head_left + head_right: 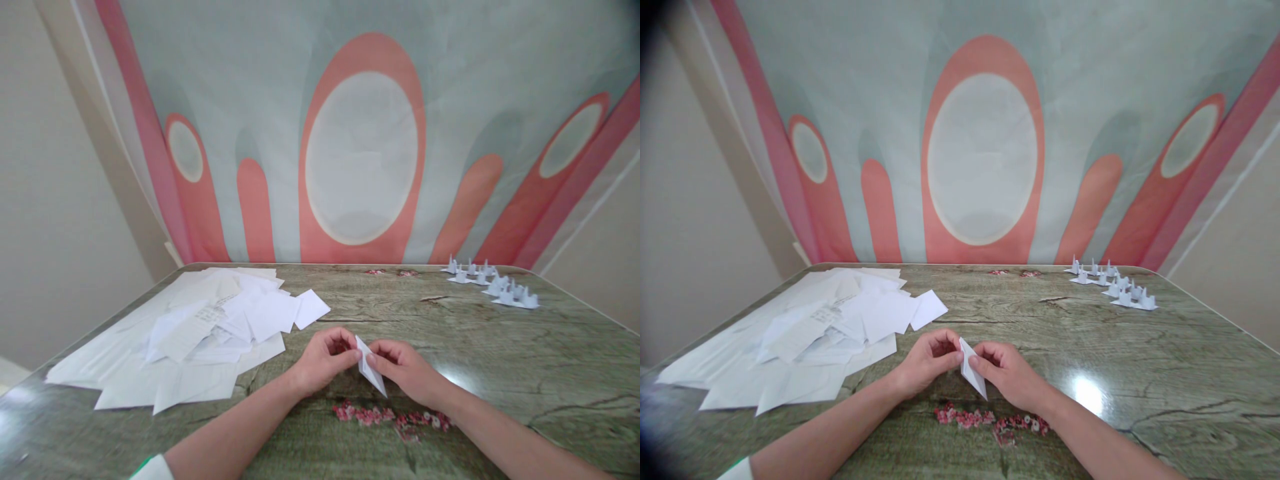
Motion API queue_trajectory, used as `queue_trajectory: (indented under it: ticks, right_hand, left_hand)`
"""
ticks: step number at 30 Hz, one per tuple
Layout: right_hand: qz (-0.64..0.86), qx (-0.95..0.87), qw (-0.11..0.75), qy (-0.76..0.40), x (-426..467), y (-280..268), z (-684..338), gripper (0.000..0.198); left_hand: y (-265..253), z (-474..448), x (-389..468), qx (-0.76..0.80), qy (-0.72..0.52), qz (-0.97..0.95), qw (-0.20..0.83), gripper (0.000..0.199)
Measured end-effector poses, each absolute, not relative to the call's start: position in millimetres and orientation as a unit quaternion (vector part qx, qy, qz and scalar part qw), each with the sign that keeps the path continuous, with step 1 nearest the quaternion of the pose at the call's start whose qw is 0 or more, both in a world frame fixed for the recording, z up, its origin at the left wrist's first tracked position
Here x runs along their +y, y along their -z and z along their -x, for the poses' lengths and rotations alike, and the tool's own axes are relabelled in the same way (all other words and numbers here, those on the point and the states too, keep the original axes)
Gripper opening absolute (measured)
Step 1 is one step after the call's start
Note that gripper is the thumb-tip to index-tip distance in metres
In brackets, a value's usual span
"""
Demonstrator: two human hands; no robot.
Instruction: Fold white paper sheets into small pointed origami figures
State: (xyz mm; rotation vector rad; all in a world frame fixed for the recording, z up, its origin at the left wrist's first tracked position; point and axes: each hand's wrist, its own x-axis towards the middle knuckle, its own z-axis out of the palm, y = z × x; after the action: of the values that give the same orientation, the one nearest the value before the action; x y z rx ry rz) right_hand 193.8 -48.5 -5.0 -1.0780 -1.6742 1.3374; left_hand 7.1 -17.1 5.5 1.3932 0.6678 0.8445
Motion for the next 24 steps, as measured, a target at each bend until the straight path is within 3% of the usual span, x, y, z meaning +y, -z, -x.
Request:
queue_trajectory:
  ticks: [24]
  right_hand:
    - [0.416,-0.615,0.347,-0.573,-47.7,0.2,-194.4,0.035]
  left_hand:
    - [-8.8,-17.5,-29.4,0.372,-0.426,-0.537,0.625,0.029]
